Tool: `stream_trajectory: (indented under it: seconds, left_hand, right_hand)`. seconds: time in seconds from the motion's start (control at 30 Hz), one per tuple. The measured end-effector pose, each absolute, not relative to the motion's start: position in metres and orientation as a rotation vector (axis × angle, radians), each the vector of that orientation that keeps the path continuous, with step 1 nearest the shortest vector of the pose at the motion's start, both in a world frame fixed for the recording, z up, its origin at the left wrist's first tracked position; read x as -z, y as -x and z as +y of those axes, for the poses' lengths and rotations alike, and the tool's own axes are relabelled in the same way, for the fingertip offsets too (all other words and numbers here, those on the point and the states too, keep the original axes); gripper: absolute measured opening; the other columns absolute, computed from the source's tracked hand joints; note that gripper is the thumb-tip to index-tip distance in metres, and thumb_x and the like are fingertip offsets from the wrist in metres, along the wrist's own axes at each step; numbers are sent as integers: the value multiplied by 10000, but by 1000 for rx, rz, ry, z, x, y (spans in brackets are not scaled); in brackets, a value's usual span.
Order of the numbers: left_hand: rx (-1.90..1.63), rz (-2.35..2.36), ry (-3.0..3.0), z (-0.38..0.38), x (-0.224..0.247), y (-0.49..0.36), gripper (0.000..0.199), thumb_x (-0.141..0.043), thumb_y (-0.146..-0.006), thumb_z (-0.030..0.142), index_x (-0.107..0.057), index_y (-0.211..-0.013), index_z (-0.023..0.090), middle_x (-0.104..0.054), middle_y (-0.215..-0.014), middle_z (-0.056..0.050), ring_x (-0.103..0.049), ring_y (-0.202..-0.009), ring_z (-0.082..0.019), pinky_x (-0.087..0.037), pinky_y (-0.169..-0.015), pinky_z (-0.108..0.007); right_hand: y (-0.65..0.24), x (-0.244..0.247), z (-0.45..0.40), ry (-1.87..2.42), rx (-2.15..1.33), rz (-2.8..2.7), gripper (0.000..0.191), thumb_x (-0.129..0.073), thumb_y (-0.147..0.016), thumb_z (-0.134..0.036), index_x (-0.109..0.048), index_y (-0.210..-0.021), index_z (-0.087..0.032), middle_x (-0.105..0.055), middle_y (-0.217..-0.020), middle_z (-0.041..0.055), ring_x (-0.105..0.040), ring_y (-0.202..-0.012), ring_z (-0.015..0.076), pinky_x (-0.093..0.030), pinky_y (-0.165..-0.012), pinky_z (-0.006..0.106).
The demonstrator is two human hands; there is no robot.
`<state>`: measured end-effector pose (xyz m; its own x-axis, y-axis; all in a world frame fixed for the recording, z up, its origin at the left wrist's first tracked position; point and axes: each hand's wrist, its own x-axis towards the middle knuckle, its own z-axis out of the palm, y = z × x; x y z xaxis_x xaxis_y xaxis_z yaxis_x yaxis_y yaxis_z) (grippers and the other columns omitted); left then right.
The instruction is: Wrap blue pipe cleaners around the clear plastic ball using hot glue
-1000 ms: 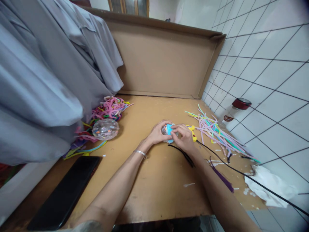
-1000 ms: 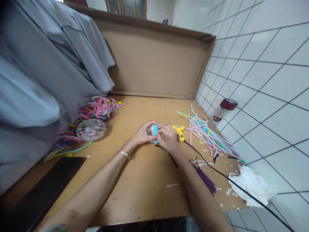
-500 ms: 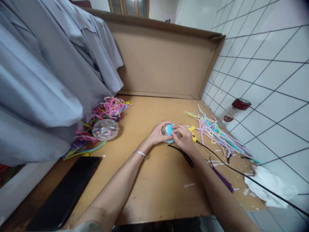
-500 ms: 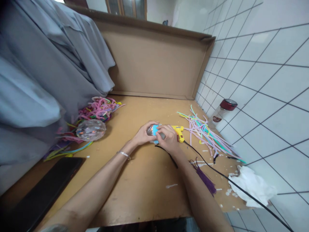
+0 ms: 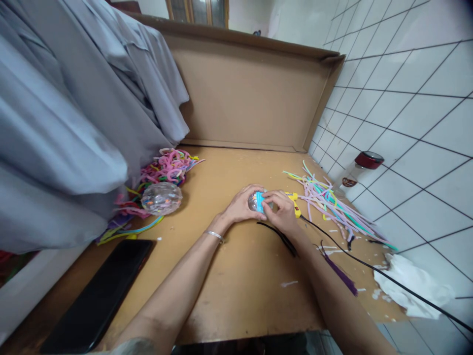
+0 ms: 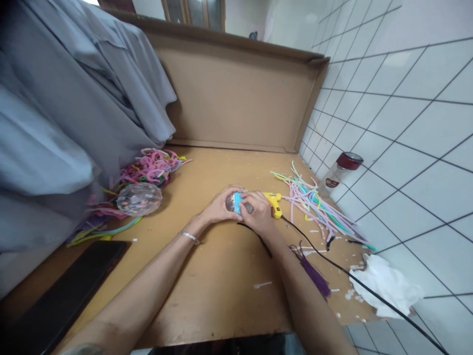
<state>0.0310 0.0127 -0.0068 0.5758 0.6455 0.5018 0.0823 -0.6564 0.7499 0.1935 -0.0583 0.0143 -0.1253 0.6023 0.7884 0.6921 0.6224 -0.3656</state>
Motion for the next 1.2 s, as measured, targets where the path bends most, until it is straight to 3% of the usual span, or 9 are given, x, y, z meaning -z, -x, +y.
stream_trajectory:
  seconds: [0.17, 0.4, 0.6, 0.73, 0.93, 1.2]
  left_hand:
    - [-1040, 587, -2187, 14, 8, -32, 902, -915, -407, 471, -557, -1195, 216, -552, -1305, -131, -492, -1269, -320, -368, -1104, -477]
    - [-1161, 609, -2167, 8, 10, -35, 680, -836, -561, 335, -541, -1158, 194, -577, -1247, -114, -545, -1201, -270, -419, -1064, -428]
    - [-1171, 678, -1926, 6, 13, -37, 652, -824, -545, 270, -538, -1127, 205, -570, -1257, -106, -564, -1170, -248, -448, -1015, -382]
    - [-1142, 671, -1784, 9, 11, -33, 687, -844, -513, 292, -534, -1117, 186, -576, -1244, -111, -580, -1115, -236, -458, -974, -361]
    - [-1015, 685, -1778, 14, 8, -27, 694, -832, -531, 307, -536, -1147, 188, -619, -1073, -50, -598, -933, -184, -486, -850, -313]
    - [-964, 694, -1804, 13, 2, -27, 649, -816, -533, 299, -555, -1116, 185, -615, -1017, -32, -579, -880, -168, -477, -820, -299]
  right_hand:
    - [-194, -15, -58, 1031, 96, -1790, 98, -581, -823, -211, -607, -730, -231, -721, -880, 60, -652, -824, 196, -515, -771, 378]
    - [-194, -15, -58, 1019, -29, -1732, 57, -630, -828, -242, -647, -780, -216, -726, -881, 59, -660, -852, 193, -508, -799, 366]
    - [-194, -15, -59, 1113, -178, -1572, 146, -594, -861, -339, -658, -922, -222, -709, -913, 57, -647, -862, 190, -517, -769, 344]
    - [-194, -14, -58, 1130, -145, -1527, 126, -585, -860, -320, -658, -872, -218, -683, -829, 41, -628, -794, 179, -515, -744, 333]
    - [-193, -11, -58, 1157, -96, -1586, 123, -564, -862, -281, -660, -810, -225, -683, -784, 35, -630, -751, 184, -511, -725, 342]
    - [-191, -14, -60, 1122, -7, -1663, 146, -544, -889, -269, -659, -812, -225, -677, -784, 46, -623, -762, 191, -497, -731, 352]
